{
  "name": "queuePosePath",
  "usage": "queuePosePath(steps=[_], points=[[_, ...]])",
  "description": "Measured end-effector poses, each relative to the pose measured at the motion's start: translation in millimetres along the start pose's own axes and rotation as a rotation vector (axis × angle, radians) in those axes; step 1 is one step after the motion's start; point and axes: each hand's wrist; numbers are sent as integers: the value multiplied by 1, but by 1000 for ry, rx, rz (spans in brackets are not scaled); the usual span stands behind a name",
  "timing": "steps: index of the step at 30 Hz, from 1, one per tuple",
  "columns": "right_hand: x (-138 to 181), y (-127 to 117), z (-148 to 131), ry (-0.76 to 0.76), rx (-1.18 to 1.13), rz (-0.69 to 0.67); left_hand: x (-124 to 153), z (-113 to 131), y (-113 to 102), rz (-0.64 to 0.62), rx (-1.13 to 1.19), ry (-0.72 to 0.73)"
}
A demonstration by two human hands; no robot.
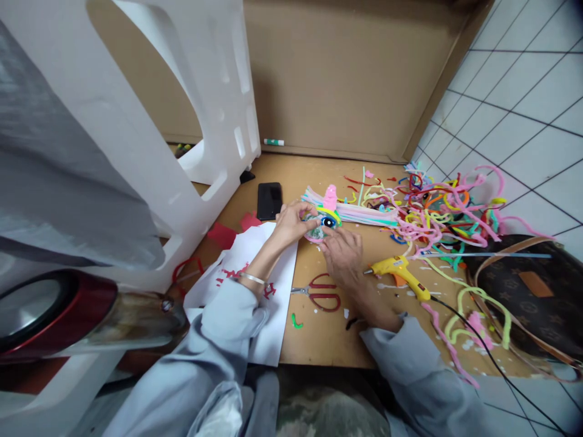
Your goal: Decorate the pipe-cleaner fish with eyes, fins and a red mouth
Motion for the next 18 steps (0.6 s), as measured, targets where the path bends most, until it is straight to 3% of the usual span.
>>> queuePosePath(steps=[11,18], points=[[1,-1,1,11,-36,-114,4,6,1,10,-41,-19],[0,1,0,22,-9,-65,2,6,3,17,-39,-27]])
Point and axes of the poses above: each hand's wrist, its own x-axis away from the middle knuckle, its own y-axis out of the palm, z = x × y, and after that the axes turned 5 degrees about x, right-handed
